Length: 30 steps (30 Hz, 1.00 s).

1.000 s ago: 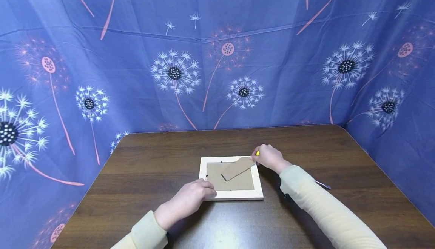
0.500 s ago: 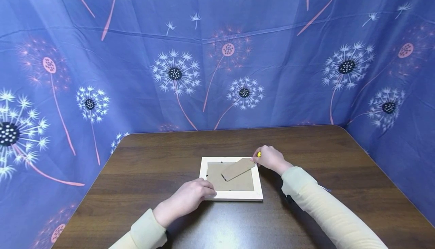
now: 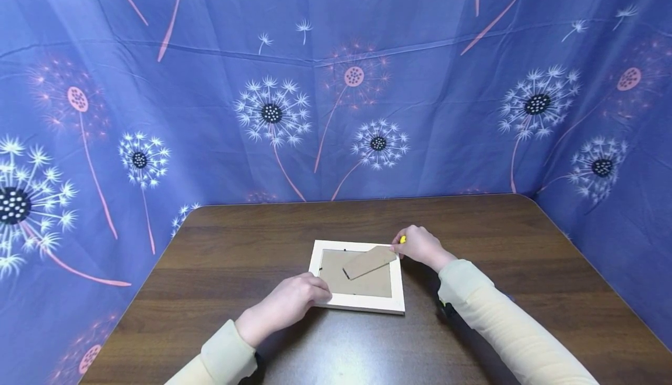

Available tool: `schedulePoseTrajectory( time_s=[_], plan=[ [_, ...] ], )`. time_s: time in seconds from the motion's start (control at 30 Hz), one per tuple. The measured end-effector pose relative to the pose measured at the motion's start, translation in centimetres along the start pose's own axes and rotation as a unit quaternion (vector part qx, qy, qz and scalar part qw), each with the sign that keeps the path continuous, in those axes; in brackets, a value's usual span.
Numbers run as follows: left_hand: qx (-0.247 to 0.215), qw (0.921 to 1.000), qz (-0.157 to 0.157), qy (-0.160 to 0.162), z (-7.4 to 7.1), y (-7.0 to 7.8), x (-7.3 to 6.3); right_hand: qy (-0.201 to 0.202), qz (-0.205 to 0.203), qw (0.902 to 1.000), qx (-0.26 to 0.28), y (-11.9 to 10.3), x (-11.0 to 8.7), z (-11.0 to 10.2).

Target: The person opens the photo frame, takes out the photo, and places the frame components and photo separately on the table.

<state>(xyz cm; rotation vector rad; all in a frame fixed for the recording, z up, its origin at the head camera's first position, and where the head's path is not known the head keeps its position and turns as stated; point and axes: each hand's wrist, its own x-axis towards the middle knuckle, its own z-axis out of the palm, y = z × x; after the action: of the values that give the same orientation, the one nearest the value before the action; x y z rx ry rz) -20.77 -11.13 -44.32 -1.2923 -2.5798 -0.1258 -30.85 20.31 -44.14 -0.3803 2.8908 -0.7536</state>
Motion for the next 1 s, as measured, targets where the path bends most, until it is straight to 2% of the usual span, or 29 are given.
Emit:
schedulePoseTrajectory(
  time_s=[0.33, 1.0],
  plan=[
    [0.007, 1.0, 0.0, -0.005, 0.0, -0.3, 0.0, -0.002, 0.002, 1.0, -0.004, 0.1, -0.3, -0.1],
    [-0.02, 0.9998, 0.005, -0.002, -0.3, -1.6, 0.1, -0.008, 0.004, 0.9998, -0.019, 0.1, -1.1, -0.2]
  ],
)
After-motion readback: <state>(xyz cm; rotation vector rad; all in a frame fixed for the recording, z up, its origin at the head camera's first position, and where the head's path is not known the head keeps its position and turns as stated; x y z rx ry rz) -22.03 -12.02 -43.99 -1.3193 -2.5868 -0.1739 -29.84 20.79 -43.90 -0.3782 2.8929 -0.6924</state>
